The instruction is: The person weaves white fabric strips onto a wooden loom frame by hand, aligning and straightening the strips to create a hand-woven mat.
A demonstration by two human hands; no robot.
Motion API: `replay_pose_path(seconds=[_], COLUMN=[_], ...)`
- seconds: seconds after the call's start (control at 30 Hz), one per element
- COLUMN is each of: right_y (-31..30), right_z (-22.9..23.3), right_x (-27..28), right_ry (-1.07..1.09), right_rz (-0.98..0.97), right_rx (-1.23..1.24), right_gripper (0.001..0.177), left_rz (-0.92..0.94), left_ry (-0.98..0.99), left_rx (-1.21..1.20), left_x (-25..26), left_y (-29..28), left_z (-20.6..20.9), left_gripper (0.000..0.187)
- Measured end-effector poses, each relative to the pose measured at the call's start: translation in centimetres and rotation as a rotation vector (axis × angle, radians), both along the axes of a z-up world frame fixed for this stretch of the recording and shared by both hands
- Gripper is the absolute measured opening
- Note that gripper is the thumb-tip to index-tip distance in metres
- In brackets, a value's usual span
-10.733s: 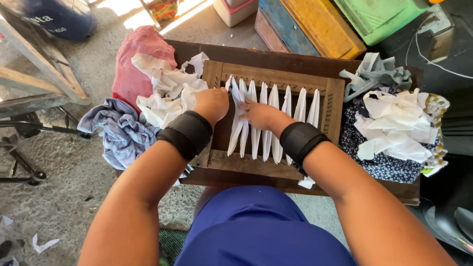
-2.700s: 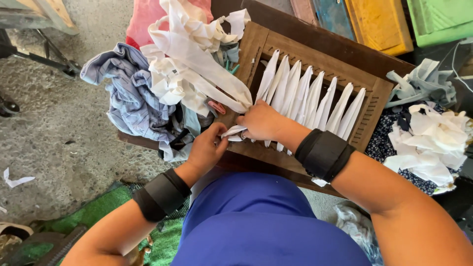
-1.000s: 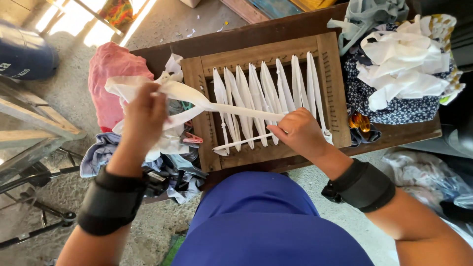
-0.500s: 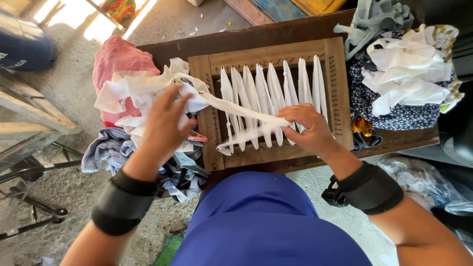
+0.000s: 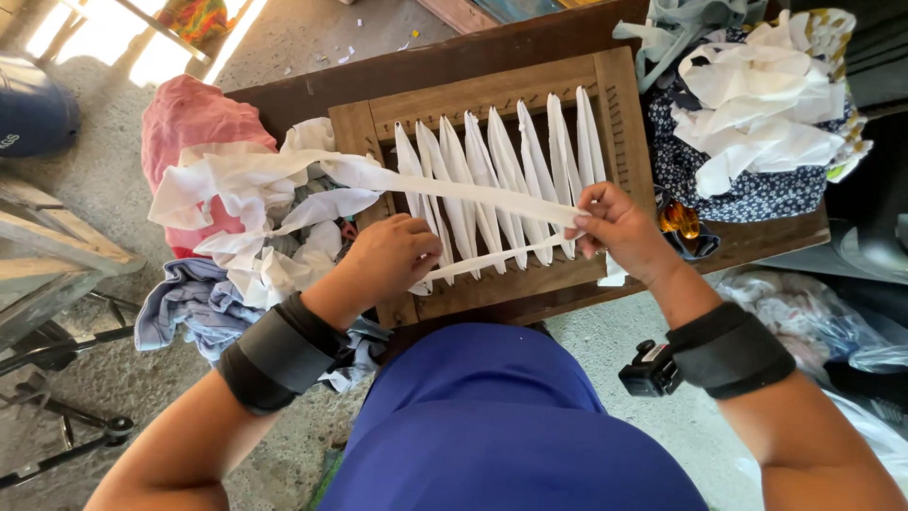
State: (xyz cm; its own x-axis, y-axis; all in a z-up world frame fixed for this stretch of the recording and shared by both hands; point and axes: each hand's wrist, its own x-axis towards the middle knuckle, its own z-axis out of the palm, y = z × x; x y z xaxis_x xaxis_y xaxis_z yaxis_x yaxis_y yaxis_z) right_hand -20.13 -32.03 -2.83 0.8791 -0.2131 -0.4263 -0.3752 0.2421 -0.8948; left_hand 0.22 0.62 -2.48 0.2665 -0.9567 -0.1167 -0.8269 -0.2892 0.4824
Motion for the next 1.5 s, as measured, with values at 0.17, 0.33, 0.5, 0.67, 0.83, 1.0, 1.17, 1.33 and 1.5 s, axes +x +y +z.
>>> replay_pose_path(seconds=[0.17, 0.33, 0.5, 0.67, 0.83, 1.0, 1.17, 1.33, 1.5], right_y=[-3.0, -3.3, -6.0, -7.9, -9.3, -9.9, -8.4, -8.6, -9.2], right_z=[-0.7, 0.7, -1.6, -4.2, -5.8, -5.6, -2.3, -2.0, -3.3], right_x=[-0.9, -0.5, -2.5, -4.5, -6.4, -8.2, -7.2, -7.0, -7.2], right_ry=[0.090, 0.172, 0.264, 0.178, 0.079, 0.166, 0.198, 0.125, -0.055], right_rz=[0.006, 0.192, 0.196, -0.092, -0.219, -0.052, 0.030, 0.170, 0.331], right_rx=[0.045, -0.089, -0.456, -0.433, -0.433, -0.564, -0.707, -1.096, -1.415], right_gripper=[0.023, 0.030, 0.026, 0.022, 0.021, 0.022, 0.015, 0.008, 0.014], left_rz=[0.062, 0.081, 0.059, 0.120, -0.021, -0.166, -0.143, -0.148, -0.183], left_ry=[-0.130, -0.331, -0.226, -0.048, 0.065, 0.104, 0.092, 0.050, 0.015], left_rx=[-0.236, -0.218, 0.010, -0.565, -0.542, -0.275, -0.171, -0.080, 0.028], left_x=[0.8, 3.0, 4.3, 3.3, 0.4, -0.9, -1.0, -1.2, -1.4], left_y=[-2.0, -5.7, -9.9, -11.6, -12.4, -11.7, -11.6, -12.0, -11.7], left_z=[2.0, 0.2, 2.3, 6.4, 5.1, 3.5, 1.3, 0.8, -1.3], left_gripper=[0.037, 0.059, 0.016, 0.033, 0.046, 0.030, 0.018, 0.019, 0.020])
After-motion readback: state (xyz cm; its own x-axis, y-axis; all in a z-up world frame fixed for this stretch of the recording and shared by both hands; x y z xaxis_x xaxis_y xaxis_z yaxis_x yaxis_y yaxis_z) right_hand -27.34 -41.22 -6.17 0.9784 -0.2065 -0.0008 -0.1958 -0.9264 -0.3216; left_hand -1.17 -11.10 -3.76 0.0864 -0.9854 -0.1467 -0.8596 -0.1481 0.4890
